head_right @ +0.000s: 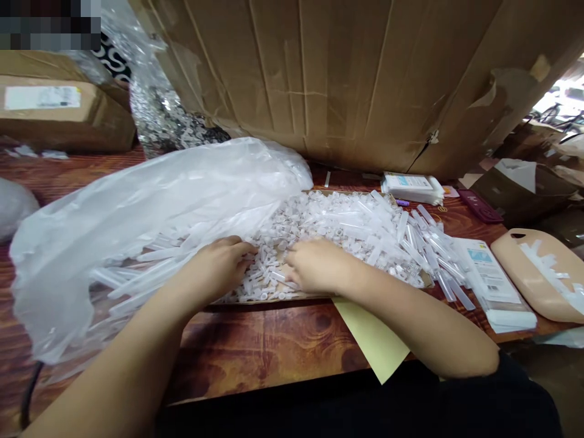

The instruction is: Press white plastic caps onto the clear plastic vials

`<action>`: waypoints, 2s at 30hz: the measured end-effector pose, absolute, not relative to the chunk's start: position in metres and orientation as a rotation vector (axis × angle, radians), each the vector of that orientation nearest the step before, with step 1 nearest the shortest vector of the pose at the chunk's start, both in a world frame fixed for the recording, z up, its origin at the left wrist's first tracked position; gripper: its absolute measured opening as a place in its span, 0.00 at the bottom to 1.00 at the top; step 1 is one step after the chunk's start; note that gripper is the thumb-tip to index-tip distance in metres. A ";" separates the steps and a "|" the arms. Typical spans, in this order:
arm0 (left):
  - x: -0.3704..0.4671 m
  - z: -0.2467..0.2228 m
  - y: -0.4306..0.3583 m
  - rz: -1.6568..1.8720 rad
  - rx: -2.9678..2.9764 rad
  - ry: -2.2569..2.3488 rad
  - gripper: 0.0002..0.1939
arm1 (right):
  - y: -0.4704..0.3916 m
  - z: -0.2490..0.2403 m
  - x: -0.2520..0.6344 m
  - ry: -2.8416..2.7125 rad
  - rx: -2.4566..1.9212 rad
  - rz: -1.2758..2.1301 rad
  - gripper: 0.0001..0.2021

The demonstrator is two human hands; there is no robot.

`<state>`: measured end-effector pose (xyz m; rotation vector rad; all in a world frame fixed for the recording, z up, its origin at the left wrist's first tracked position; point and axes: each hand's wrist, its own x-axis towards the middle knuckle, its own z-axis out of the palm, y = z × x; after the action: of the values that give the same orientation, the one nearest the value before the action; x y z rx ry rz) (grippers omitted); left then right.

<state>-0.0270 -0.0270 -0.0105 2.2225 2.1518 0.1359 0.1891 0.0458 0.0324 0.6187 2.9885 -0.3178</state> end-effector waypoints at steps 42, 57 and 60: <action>0.020 -0.015 -0.034 0.652 2.231 1.550 0.11 | 0.057 0.022 0.247 3.463 0.913 -1.340 0.04; 0.027 -0.003 -0.043 0.885 1.603 1.286 0.11 | 0.042 -0.004 0.245 2.652 1.255 -2.632 0.09; 0.027 -0.003 -0.044 0.874 1.592 1.306 0.11 | 0.041 -0.004 0.247 2.662 1.186 -2.635 0.08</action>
<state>0.0273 -0.0443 -0.0033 1.5917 1.3062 0.8740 0.2466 0.0412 -0.0037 1.1856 2.6622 -2.6349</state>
